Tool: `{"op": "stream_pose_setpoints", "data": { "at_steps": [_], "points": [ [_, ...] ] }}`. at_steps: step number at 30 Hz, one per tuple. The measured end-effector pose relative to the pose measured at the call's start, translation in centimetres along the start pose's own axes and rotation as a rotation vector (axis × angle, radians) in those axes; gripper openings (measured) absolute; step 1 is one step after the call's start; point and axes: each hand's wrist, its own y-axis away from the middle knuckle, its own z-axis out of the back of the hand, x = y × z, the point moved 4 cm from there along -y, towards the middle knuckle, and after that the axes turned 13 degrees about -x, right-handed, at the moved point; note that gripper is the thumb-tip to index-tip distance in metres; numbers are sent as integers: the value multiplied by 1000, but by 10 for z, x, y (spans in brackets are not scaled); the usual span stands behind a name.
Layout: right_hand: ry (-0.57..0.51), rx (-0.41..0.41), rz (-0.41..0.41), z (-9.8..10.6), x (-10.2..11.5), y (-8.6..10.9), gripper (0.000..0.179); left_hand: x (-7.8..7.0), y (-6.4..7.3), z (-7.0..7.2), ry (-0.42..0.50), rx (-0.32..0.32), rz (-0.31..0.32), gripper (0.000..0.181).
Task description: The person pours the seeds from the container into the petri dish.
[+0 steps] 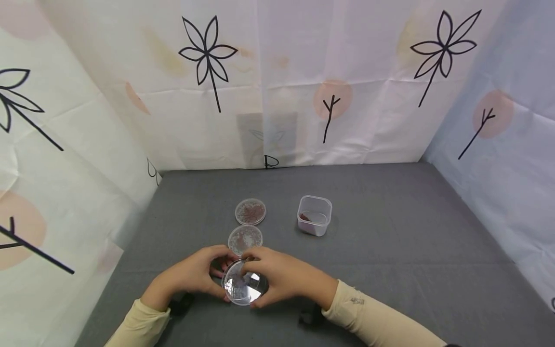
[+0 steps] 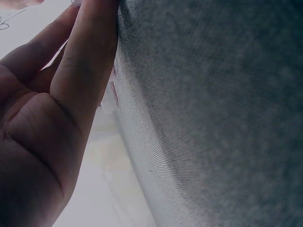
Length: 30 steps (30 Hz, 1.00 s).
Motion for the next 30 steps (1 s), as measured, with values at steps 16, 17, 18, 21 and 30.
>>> {"op": "stream_pose_setpoints", "data": {
  "at_steps": [16, 17, 18, 21, 30],
  "points": [
    [13, 1, -9, -5, 0, -3, 59, -3, 4, 1, 21, -4, 21, 83],
    [23, 1, -6, -6, 0, -3, 59, -3, 4, 1, 21, -3, 19, 83],
    [29, 2, -6, -7, -1, -3, 59, -4, 4, 1, 20, -2, 18, 83],
    [60, 12, -6, -9, -1, -4, 60, -4, 4, 1, 12, 0, 14, 82],
    [98, 38, -17, -9, 1, -6, 62, -4, 2, 0, -5, 0, 7, 78]
  ]
}}
